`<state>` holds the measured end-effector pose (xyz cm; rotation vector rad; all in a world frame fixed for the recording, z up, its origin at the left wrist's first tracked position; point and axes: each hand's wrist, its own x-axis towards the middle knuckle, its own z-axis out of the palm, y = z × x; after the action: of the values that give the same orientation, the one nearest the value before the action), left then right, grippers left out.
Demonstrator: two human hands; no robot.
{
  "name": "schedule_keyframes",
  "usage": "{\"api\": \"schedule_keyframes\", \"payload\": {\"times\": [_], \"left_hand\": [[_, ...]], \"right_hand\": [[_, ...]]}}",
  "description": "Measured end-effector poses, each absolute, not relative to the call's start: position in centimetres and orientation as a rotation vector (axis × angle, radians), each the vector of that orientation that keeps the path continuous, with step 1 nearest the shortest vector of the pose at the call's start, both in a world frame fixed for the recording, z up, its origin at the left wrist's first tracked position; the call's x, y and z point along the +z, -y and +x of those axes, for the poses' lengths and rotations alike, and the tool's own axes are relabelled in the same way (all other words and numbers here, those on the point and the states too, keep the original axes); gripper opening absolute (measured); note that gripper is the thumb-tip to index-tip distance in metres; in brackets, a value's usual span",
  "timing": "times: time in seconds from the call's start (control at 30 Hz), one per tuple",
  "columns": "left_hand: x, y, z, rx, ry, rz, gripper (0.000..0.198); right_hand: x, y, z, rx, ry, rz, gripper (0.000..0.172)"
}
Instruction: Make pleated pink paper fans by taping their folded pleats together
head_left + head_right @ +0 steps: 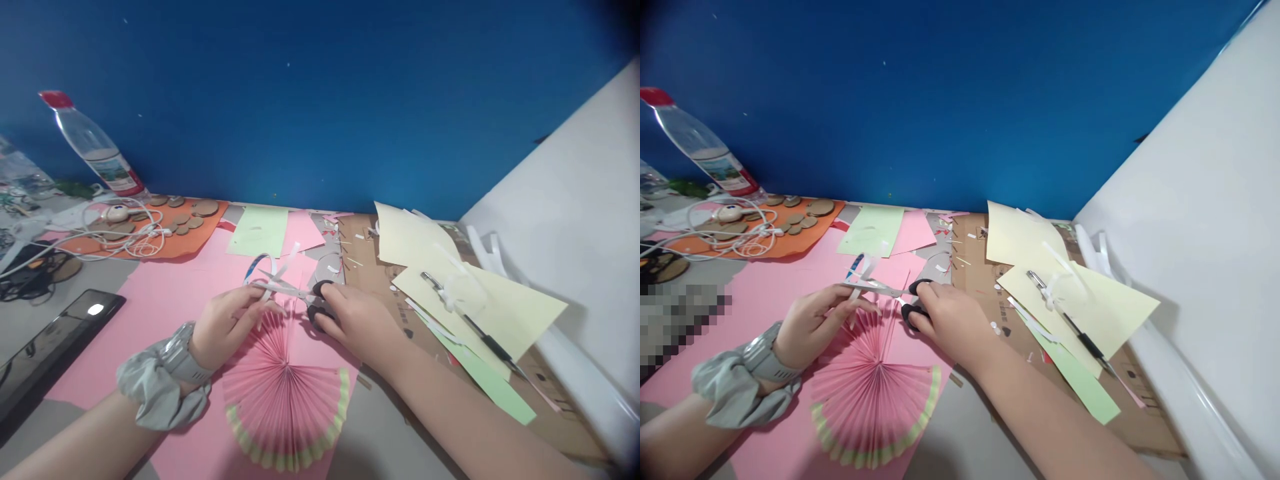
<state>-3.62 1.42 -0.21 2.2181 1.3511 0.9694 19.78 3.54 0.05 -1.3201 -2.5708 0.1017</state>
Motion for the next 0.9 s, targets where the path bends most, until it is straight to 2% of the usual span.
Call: {"api": "schedule_keyframes", "payload": {"times": [0.3,0.9], "left_hand": [[0.56,-1.16,-3.19,0.940,-1.306,2.136,0.024],[0.44,-1.31,-3.07,1.008,-1.342,2.126,0.020]], "right_hand": [[0.13,-3.51,19.91,-0.099,2.610,-1.323,0.013],[0.21,-3.24,19.84,-0.050,2.611,-1.325,0.015]]}}
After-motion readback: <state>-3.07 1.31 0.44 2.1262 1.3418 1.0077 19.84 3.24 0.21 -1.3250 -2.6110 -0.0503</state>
